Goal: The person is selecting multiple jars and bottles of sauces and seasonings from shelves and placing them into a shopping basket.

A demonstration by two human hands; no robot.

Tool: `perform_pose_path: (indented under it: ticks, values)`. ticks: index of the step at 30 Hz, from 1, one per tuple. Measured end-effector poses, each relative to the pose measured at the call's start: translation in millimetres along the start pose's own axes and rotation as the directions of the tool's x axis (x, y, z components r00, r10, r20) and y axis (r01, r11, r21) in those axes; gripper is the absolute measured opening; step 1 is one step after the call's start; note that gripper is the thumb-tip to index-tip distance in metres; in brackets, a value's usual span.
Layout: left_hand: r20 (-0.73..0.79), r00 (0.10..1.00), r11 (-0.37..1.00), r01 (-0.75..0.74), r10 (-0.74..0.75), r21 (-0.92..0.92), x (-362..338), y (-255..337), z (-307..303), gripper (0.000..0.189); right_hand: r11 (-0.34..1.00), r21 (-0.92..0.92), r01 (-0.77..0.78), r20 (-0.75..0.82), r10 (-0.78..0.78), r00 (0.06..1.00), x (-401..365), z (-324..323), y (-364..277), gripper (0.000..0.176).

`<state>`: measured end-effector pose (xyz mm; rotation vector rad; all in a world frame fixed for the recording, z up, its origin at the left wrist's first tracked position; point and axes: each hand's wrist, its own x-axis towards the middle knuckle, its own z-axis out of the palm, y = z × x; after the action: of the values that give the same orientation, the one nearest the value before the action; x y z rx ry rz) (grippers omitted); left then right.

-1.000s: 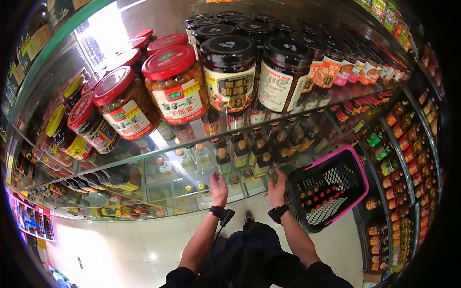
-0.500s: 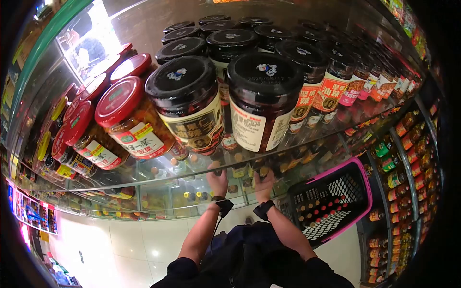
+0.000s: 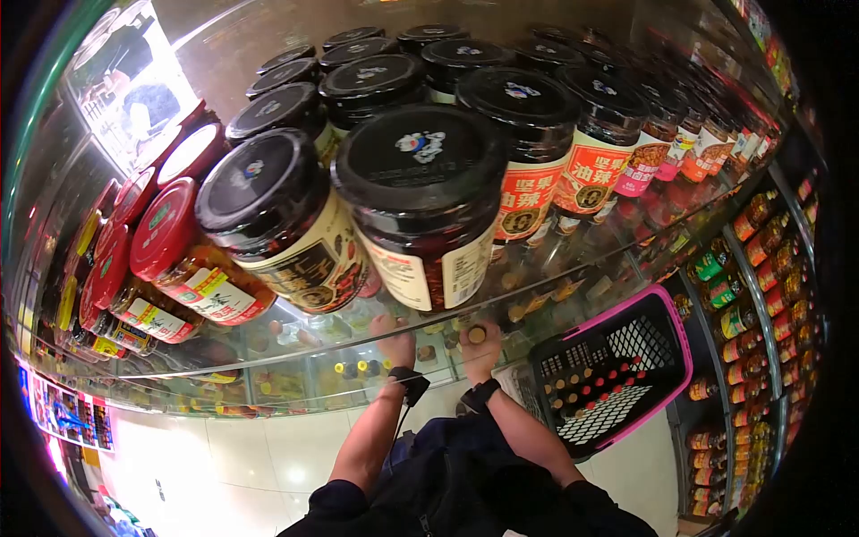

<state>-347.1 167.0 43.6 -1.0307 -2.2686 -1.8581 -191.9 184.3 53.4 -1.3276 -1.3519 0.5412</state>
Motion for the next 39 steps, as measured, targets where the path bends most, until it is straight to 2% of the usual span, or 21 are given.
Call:
perform_pose_path:
  ticks: [1, 5, 7, 8, 11, 12, 13, 14, 15, 17, 19, 21, 23, 25, 28, 31, 33, 35, 36, 37, 39]
  values:
    - [-0.033, 0.996, 0.994, -0.074, 0.077, 0.077, -3.5, -7.4, 0.9, 0.025, 0.989, 0.090, -0.119, 0.013, 0.119, 0.993, 0.3, -2.1, -5.9, 0.032]
    - [-0.024, 0.995, 0.985, -0.094, 0.098, 0.146, -6.5, -12.8, 2.9, 0.021, 1.000, -0.012, -0.027, -0.009, 0.027, 1.000, -2.9, 2.3, 19.3, 0.033]
    - [-0.128, 0.989, 0.986, 0.095, -0.077, 0.139, -8.4, -17.5, 8.3, 0.024, 0.999, 0.044, 0.019, 0.026, -0.020, 0.999, -3.8, -5.5, 15.1, 0.035]
    - [-0.119, 0.990, 0.986, 0.094, -0.077, 0.141, -9.6, -13.9, 7.8, 0.024, 0.998, 0.064, 0.010, 0.065, -0.014, 0.998, -0.6, -13.8, 3.7, 0.034]
    - [-0.071, 0.993, 0.996, 0.093, -0.092, 0.015, -6.0, 14.5, -2.5, 0.024, 0.998, 0.032, 0.058, 0.029, -0.059, 0.998, -2.1, -12.8, 12.4, 0.032]
    - [-0.075, 0.987, 0.989, 0.141, -0.144, -0.038, -8.4, 23.1, -3.8, 0.024, 0.998, 0.033, 0.056, 0.026, -0.056, 0.998, -4.1, -15.3, 10.8, 0.032]
    - [-0.073, 0.987, 0.990, 0.138, -0.140, -0.037, -10.3, 17.0, -3.6, 0.024, 0.998, 0.050, -0.039, 0.040, 0.037, 0.999, -7.6, -18.7, 8.9, 0.031]
    - [-0.095, 0.975, 0.979, 0.202, -0.200, 0.006, -11.5, 12.4, -4.6, 0.023, 0.989, 0.067, -0.130, 0.060, 0.126, 0.990, -8.6, -22.3, 7.0, 0.030]
    - [-0.120, 0.959, 0.963, 0.265, -0.258, 0.047, -13.6, 7.8, -5.2, 0.023, 0.989, 0.070, -0.129, 0.062, 0.124, 0.990, -9.5, -23.7, 9.6, 0.030]
    - [-0.152, 0.967, 0.978, 0.210, -0.206, 0.010, -20.6, -0.9, -7.3, 0.026, 0.977, 0.130, -0.172, 0.064, 0.164, 0.984, -12.1, -25.4, 17.0, 0.028]
    - [-0.167, 0.934, 0.945, 0.295, -0.316, -0.141, -23.5, -11.4, -12.3, 0.030, 0.967, 0.178, -0.185, 0.071, 0.175, 0.982, -16.4, -31.8, 25.5, 0.028]
    - [-0.171, 0.934, 0.946, 0.293, -0.314, -0.137, -33.2, -2.6, -30.9, 0.031, 0.953, 0.229, -0.199, 0.086, 0.184, 0.979, -26.4, -42.8, 29.2, 0.027]
    - [-0.057, 0.891, 0.851, 0.408, -0.450, -0.330, -48.5, 12.2, -52.5, 0.031, 0.927, 0.280, -0.248, 0.102, 0.228, 0.968, -37.5, -55.6, 29.3, 0.026]
    - [-0.077, 0.912, 0.880, 0.363, -0.403, -0.304, -64.0, 0.1, -72.9, 0.033, 0.935, 0.280, -0.216, 0.105, 0.194, 0.975, -49.8, -68.0, 26.1, 0.024]
    - [-0.103, 0.915, 0.910, 0.365, -0.389, -0.195, -93.7, -9.2, -104.1, 0.030, 0.898, 0.348, -0.269, 0.149, 0.231, 0.962, -71.3, -89.6, 21.4, 0.021]
    - [-0.098, 0.923, 0.920, 0.351, -0.371, -0.172, -125.8, 4.7, -140.0, 0.029, 0.890, 0.335, -0.308, 0.231, 0.239, 0.943, -93.9, -118.7, 0.8, 0.022]
    - [-0.061, 0.926, 0.904, 0.348, -0.373, -0.248, -144.1, 30.6, -167.9, 0.029, 0.886, 0.377, -0.271, 0.179, 0.217, 0.960, -119.4, -131.3, 1.3, 0.022]
    - [0.058, 0.816, 0.739, 0.549, -0.575, -0.390, -167.2, 41.4, -189.6, 0.029, 0.909, 0.276, -0.311, 0.340, 0.211, 0.917, -144.1, -152.6, -5.3, 0.021]
    - [-0.002, 0.891, 0.854, 0.435, -0.454, -0.285, -179.0, 36.3, -194.3, 0.029, 0.915, 0.253, -0.313, 0.324, 0.225, 0.919, -157.2, -160.9, -4.3, 0.020]
    - [0.041, 0.869, 0.828, 0.483, -0.492, -0.285, -190.5, 31.4, -201.7, 0.029, 0.917, 0.241, -0.317, 0.288, 0.244, 0.926, -168.8, -170.0, 0.6, 0.020]
    - [0.051, 0.855, 0.808, 0.505, -0.516, -0.302, -210.7, 40.3, -213.7, 0.029, 0.942, 0.170, -0.289, 0.382, 0.208, 0.901, -185.7, -187.7, 2.2, 0.021]
